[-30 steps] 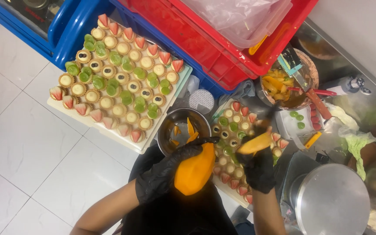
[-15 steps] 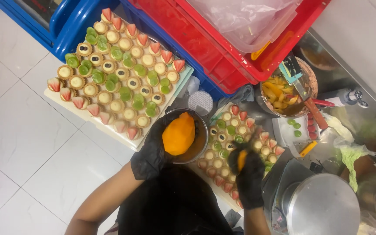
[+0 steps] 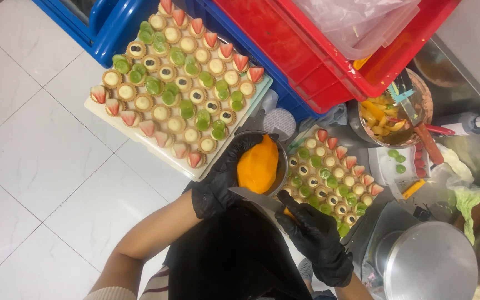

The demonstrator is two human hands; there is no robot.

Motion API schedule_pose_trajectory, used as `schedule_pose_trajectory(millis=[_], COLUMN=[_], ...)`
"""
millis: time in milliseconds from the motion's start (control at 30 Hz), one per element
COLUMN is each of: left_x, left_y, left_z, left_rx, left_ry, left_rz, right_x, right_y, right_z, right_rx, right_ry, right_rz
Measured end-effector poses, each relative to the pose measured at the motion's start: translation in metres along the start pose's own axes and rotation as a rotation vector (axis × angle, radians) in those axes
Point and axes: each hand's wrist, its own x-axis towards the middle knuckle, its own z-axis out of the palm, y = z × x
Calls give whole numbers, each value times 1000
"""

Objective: The recorder uses a knife to peel and slice a mango into small pieces and then places the pieces onto small tarts/desserts.

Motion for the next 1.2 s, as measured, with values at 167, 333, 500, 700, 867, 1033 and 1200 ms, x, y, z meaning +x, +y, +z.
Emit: schedule_pose_trajectory(millis=[167, 333, 500, 700, 867, 1033, 1200], left_x=[1, 2, -5, -12, -18, -16, -25], left_y=[-8, -14, -25, -22, -20, -15, -14], left_z=[-4, -8, -9, -1, 2, 3, 7], left_rx=[-227, -450, -750, -767, -758, -684, -553], left_ry=[72, 142, 240, 265, 281, 251, 207], left_rz=[-174, -341, -580, -558, -560, -532, -427], right_x=[-3, 3, 0, 4, 0, 6, 5], right_y=[9, -10, -12, -19, -11, -21, -2], right_z=[7, 1, 8, 5, 10, 3, 7], right_rx=[-136, -221, -145, -196, -144, -178, -175], right_ry=[28, 44, 95, 86, 83, 26, 36], right_rz=[-242, -191, -341, -280, -401, -207, -334])
